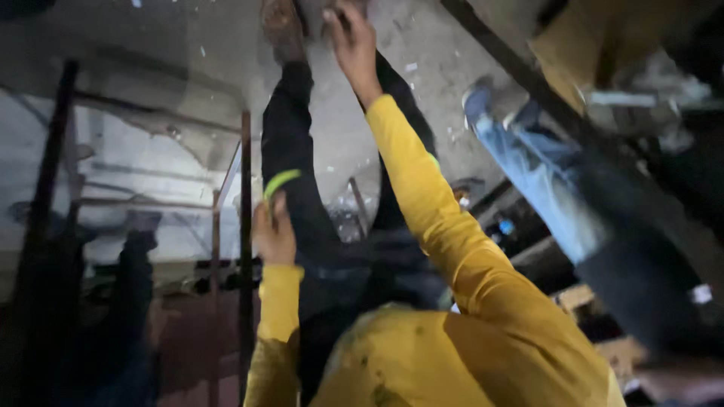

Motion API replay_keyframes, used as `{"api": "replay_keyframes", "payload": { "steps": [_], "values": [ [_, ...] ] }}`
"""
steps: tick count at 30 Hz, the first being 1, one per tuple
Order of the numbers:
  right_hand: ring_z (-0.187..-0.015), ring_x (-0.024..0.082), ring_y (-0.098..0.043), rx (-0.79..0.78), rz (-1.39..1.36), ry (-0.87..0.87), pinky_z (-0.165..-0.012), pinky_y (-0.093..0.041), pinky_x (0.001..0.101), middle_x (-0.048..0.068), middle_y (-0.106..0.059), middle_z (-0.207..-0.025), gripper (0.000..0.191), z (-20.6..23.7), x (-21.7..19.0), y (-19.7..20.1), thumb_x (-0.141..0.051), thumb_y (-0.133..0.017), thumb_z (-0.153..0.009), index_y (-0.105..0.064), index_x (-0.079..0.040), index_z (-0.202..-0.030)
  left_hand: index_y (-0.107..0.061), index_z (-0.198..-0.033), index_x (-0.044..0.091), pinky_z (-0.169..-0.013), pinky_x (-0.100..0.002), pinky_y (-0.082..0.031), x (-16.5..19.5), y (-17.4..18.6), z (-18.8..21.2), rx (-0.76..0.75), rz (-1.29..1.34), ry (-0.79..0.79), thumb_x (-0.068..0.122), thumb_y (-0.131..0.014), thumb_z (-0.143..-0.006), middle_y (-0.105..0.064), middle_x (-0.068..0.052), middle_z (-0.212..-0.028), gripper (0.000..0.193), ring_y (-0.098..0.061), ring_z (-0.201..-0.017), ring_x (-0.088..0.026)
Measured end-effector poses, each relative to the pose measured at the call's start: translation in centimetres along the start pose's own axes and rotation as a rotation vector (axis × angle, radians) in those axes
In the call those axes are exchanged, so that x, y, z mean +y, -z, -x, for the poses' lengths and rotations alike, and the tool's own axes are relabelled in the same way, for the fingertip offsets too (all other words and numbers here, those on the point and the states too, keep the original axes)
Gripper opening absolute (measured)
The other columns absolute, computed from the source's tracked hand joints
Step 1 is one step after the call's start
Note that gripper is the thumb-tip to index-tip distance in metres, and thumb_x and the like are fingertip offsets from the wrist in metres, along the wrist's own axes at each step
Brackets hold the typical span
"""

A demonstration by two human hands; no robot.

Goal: The person winds insulated copper wire into the slots of a motor stator, then strips and twists wire ends using pliers. The person uses a wooden stick to guide the wire and secures it with a rubber band.

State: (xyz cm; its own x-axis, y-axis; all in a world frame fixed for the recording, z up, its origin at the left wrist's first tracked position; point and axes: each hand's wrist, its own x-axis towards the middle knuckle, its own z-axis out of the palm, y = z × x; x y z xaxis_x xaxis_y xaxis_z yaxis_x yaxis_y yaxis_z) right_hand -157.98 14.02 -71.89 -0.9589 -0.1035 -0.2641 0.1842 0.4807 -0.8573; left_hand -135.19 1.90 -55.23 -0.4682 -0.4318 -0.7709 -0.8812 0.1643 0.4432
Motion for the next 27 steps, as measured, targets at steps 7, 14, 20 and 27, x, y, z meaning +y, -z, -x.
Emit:
{"api": "replay_keyframes", "payload": {
  "steps": [7,14,20,27],
  "values": [
    [-0.093,0.03,-0.069,-0.085,-0.061,-0.101,-0.083,-0.057,0.038,0.016,-0.071,-0.107,0.018,20.9,-20.4,15.4,-0.006,-0.067,-0.102,-0.068,-0.002,-0.12,-0.068,-0.131,0.005,-0.097,-0.036,-0.052,12.8,5.4,12.0,-0.062,0.372,-0.564,0.016,-0.07,-0.104,-0.071,-0.015,-0.12,0.029,-0.069,-0.11,-0.027],
    [-0.094,0.037,-0.068,0.278,0.316,0.163,-0.082,-0.055,0.0414,0.019,-0.071,-0.107,0.026,36.1,-28.0,25.3,-0.002,-0.071,-0.095,-0.066,-0.002,-0.121,-0.074,-0.111,0.005,-0.085,-0.033,-0.057,14.6,1.9,23.5,-0.235,0.281,-0.949,0.014,-0.08,-0.094,-0.077,-0.009,-0.102,0.02,-0.076,-0.094,-0.022],
    [-0.091,0.034,-0.075,0.849,0.223,-0.135,-0.075,-0.058,0.0354,0.018,-0.073,-0.103,0.024,56.3,-26.8,27.8,-0.004,-0.07,-0.098,-0.058,-0.002,-0.119,-0.072,-0.115,0.004,-0.086,-0.034,-0.058,7.3,-4.0,36.7,-0.772,-0.048,-1.177,0.013,-0.082,-0.087,-0.078,-0.011,-0.105,0.031,-0.077,-0.099,-0.022],
    [-0.074,0.018,-0.076,1.356,-0.025,-0.558,-0.068,-0.059,0.0268,0.013,-0.077,-0.092,0.025,82.3,-21.7,25.6,-0.001,-0.069,-0.098,-0.053,-0.002,-0.117,-0.069,-0.123,0.002,-0.087,-0.031,-0.057,-6.7,-10.4,53.2,-1.715,-0.38,-1.151,0.006,-0.073,-0.096,-0.077,-0.011,-0.113,0.027,-0.074,-0.103,-0.02]
  ]
}}
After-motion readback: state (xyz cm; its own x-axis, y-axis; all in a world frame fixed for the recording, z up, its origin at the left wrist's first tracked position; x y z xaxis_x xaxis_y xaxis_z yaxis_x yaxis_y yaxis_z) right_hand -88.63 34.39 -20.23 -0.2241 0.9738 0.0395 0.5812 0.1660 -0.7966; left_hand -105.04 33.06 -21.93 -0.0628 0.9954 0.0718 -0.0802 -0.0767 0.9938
